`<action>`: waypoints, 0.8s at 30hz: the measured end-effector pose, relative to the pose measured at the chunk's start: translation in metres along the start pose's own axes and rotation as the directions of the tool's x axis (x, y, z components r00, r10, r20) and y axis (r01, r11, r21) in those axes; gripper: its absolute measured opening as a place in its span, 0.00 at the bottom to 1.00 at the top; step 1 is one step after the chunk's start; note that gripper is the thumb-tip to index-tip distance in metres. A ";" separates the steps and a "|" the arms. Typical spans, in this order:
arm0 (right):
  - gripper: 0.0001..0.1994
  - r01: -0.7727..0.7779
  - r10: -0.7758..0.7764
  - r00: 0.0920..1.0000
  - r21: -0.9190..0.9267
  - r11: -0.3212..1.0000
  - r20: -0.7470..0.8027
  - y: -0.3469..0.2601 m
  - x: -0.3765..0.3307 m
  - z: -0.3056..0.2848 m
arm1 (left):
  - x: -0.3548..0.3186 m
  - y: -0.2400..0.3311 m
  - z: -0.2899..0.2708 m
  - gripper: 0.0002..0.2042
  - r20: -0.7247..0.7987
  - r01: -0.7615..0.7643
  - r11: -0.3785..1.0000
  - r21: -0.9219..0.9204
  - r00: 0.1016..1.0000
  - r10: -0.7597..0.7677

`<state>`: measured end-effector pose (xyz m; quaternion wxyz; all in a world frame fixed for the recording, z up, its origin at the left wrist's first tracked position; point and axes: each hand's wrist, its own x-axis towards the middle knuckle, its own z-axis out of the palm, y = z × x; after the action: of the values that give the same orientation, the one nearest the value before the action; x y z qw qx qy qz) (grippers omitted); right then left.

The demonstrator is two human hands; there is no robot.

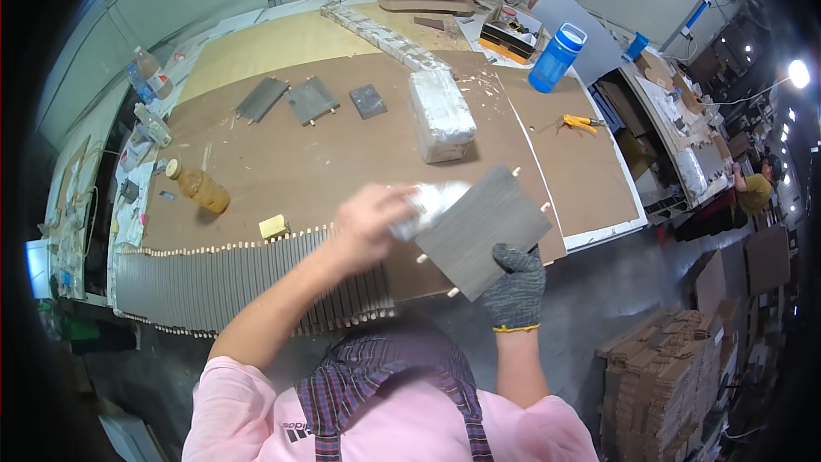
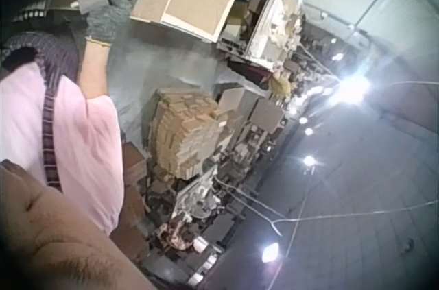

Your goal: The person applies glue with a sponge and wipes wooden slats with a cloth, handling the slats one at a time and placing them on a corrugated surface.

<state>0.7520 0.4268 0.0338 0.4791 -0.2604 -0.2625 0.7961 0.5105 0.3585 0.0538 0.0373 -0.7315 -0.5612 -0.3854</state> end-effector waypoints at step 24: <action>0.29 -0.179 0.158 0.979 0.170 0.969 0.128 0.016 0.011 -0.014 | -0.070 0.058 0.050 0.06 0.677 0.688 -0.164 -0.707 0.591 -0.439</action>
<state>0.7468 0.4321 0.0115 0.4155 -0.1917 -0.1930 0.8679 0.5812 0.3065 -0.0016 -0.6577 -0.2814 -0.4449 -0.5387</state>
